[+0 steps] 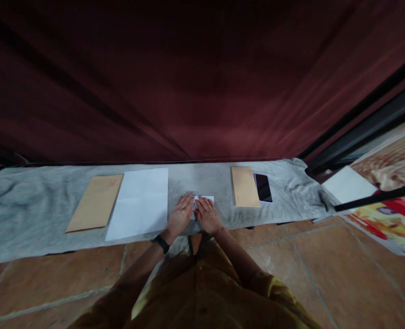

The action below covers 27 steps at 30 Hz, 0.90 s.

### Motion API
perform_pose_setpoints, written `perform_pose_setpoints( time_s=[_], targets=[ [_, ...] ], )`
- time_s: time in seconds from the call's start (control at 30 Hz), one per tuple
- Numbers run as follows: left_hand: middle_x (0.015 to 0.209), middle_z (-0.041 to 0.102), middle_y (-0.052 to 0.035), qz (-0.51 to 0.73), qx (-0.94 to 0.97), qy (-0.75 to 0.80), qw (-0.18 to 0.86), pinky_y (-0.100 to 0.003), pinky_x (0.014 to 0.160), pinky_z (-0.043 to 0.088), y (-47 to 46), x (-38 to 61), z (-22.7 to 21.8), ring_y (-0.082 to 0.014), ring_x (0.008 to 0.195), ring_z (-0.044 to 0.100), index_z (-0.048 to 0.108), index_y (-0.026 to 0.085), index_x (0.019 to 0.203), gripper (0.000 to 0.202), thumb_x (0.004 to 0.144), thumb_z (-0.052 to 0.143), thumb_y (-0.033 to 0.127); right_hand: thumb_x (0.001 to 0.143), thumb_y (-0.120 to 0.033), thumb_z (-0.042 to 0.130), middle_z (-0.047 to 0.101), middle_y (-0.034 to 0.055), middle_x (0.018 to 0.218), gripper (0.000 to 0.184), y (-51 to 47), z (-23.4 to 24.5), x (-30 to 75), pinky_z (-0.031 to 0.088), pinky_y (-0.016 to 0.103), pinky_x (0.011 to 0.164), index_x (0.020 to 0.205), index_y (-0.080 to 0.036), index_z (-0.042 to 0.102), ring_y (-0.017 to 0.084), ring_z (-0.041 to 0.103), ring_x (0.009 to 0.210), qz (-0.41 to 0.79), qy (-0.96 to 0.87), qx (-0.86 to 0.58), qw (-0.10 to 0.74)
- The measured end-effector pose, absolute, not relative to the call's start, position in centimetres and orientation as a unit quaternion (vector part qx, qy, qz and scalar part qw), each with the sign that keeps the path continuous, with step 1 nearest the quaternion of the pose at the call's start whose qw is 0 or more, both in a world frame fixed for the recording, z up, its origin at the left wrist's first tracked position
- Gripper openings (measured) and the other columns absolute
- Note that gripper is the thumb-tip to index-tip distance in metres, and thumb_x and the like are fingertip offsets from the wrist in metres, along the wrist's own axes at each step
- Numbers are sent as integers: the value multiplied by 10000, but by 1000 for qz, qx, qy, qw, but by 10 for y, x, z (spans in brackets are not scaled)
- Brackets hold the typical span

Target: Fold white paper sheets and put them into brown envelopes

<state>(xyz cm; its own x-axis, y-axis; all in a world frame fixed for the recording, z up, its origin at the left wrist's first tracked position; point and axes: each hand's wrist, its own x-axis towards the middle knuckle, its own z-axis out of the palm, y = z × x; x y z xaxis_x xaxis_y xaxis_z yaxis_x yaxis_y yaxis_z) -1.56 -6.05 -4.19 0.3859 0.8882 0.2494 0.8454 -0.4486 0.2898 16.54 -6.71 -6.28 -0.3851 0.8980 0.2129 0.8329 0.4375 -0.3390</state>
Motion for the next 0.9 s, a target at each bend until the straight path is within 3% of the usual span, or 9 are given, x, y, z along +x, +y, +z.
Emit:
perform_pose_setpoints(
  time_s=[0.13, 0.3, 0.9],
  targets=[
    [1563, 447, -182, 136, 824, 548, 40, -508, 1215, 327, -61, 8, -52, -284, 1496, 350, 449, 62, 1489, 563, 1026, 332, 360, 1030, -303, 449, 423, 80, 1590, 483, -69, -66, 171, 271, 455, 1222, 1498, -190, 481, 252, 389, 1466, 62, -819, -542, 178],
    [1587, 379, -231, 126, 809, 574, 7, -502, 1227, 286, -67, 7, -61, -323, 1509, 312, 392, -3, 1510, 716, 1011, 345, 509, 1038, -374, 440, 428, 111, 1581, 543, -72, -70, 192, 258, 453, 1221, 1520, -124, 436, 260, 404, 1455, 29, -809, -561, 175],
    [1583, 387, -239, 146, 777, 612, -17, -531, 1206, 301, -110, -14, -67, -339, 1512, 299, 344, 2, 1529, 779, 1011, 293, 581, 1049, -435, 385, 471, 152, 1546, 593, -77, -75, 217, 260, 463, 1194, 1536, -97, 404, 292, 431, 1418, -35, -799, -574, 174]
  ],
)
